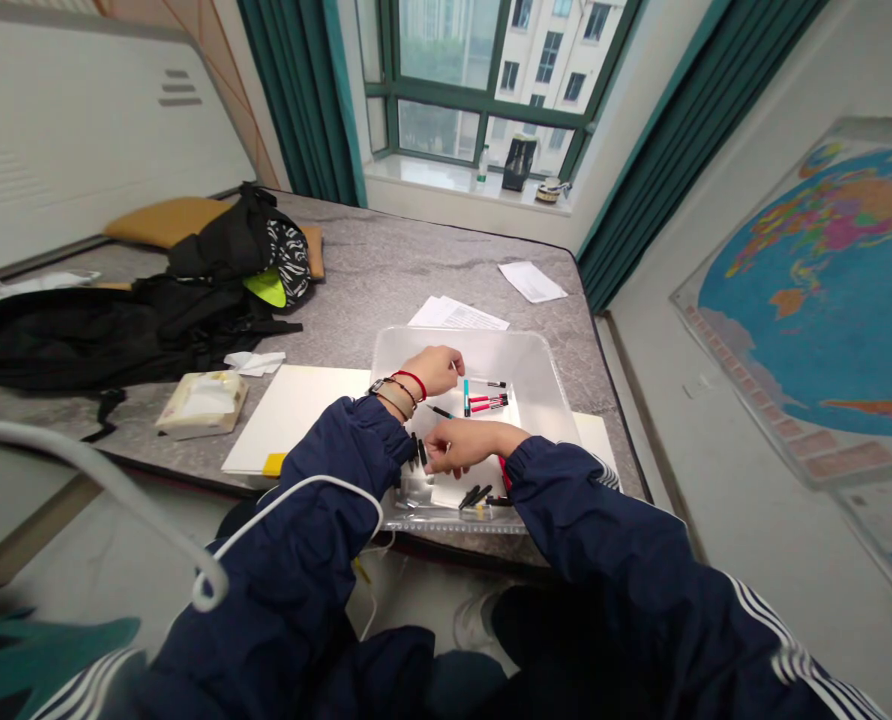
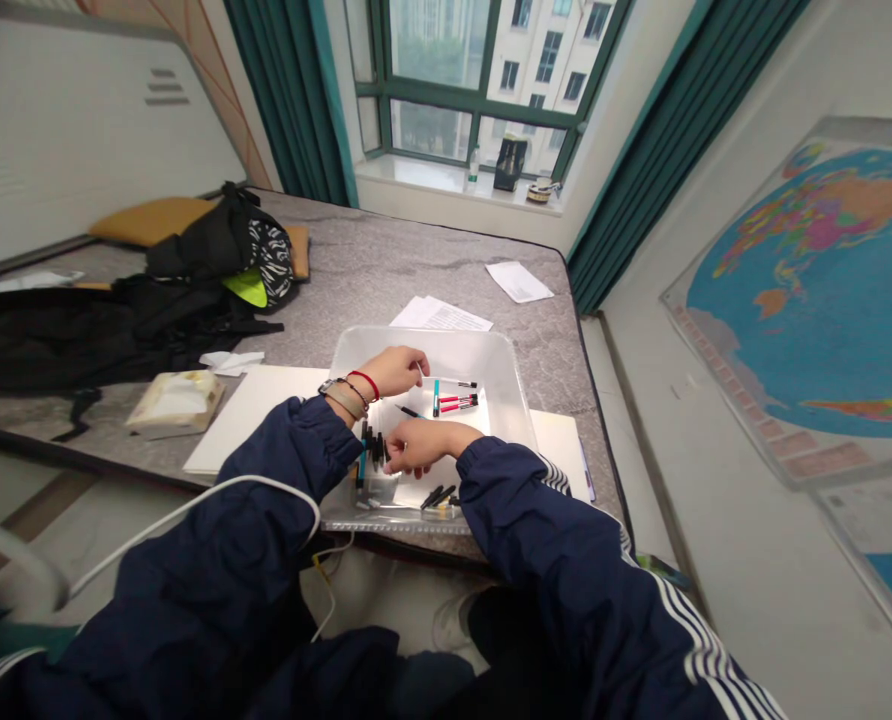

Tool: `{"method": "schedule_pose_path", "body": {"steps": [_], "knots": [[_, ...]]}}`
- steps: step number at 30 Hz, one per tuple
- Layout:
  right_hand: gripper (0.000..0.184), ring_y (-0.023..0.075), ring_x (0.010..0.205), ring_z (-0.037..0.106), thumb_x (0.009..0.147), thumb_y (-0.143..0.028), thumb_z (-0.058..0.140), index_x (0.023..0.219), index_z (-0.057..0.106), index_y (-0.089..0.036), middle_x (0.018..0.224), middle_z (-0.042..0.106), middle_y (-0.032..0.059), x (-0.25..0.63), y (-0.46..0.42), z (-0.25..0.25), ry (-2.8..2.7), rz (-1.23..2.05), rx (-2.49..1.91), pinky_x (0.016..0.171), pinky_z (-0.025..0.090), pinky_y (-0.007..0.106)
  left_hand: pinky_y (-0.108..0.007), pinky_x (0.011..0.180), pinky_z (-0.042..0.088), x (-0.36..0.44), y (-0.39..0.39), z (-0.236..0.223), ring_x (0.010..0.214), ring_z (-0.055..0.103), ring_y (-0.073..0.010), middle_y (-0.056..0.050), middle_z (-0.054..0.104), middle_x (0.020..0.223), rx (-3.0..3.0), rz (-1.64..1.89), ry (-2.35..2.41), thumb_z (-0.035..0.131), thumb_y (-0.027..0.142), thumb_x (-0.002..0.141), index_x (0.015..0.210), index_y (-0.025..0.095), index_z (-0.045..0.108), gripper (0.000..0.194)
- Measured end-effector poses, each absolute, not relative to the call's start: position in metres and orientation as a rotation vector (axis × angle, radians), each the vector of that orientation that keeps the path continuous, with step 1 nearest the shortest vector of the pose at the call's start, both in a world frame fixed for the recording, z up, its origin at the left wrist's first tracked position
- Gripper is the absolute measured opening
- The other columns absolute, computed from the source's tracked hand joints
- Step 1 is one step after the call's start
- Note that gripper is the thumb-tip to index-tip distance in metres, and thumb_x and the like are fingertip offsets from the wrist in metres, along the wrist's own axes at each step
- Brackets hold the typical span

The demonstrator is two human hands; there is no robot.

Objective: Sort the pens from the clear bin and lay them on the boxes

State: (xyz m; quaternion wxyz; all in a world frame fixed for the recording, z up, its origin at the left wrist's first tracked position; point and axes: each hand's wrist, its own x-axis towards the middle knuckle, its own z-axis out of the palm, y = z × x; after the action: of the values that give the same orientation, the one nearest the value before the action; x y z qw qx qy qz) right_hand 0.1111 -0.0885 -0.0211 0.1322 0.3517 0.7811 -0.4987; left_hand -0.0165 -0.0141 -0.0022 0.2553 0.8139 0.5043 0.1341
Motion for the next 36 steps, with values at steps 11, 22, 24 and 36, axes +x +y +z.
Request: {"method": "schedule_pose_path", "body": {"steps": [11, 22, 24, 36], "knots": [[0.054, 0.0143, 0.054, 0.057, 0.1, -0.044, 0.033, 0.077, 0.069, -0.011, 0.063, 0.066, 0.0075, 0.111, -0.083, -0.016, 2.32, -1.101, 1.161, 0.06, 0.042, 0.026, -0.023, 0.07, 0.049, -0.017, -0.011, -0.006, 0.068, 0.064, -0.0139, -0.004, 0.074, 0.083, 2.206, 0.398, 1.341, 0.054, 0.008, 0.071, 0.09, 0.017, 0.074, 0.029], [0.04, 0.0286, 0.084, 0.07, 0.057, -0.027, 0.085, 0.094, 0.076, -0.013, 0.092, 0.074, 0.0142, 0.104, -0.105, -0.047, 2.195, -0.567, 0.861, 0.066, 0.048, 0.03, -0.024, 0.071, 0.047, -0.019, -0.02, 0.002, 0.076, 0.064, -0.0165, -0.005, 0.074, 0.085, 2.242, 0.409, 1.335, 0.052, 0.009, 0.071, 0.089, 0.018, 0.074, 0.03], [0.042, 0.0308, 0.085, 0.07, 0.055, -0.024, 0.083, 0.095, 0.076, -0.01, 0.093, 0.074, 0.0182, 0.101, -0.111, -0.05, 2.238, -0.489, 0.86, 0.066, 0.049, 0.032, -0.024, 0.071, 0.048, -0.019, -0.021, 0.003, 0.077, 0.064, -0.0166, -0.005, 0.074, 0.085, 2.243, 0.407, 1.334, 0.052, 0.009, 0.071, 0.09, 0.018, 0.074, 0.03], [0.023, 0.0211, 0.072, 0.066, 0.065, -0.023, 0.071, 0.086, 0.077, -0.018, 0.083, 0.074, 0.0091, 0.11, -0.095, -0.023, 2.421, -0.664, 1.059, 0.06, 0.043, 0.026, -0.024, 0.069, 0.05, -0.018, -0.014, -0.004, 0.069, 0.065, -0.0144, -0.006, 0.075, 0.085, 2.136, 0.381, 1.352, 0.054, 0.008, 0.072, 0.091, 0.016, 0.073, 0.028]]}}
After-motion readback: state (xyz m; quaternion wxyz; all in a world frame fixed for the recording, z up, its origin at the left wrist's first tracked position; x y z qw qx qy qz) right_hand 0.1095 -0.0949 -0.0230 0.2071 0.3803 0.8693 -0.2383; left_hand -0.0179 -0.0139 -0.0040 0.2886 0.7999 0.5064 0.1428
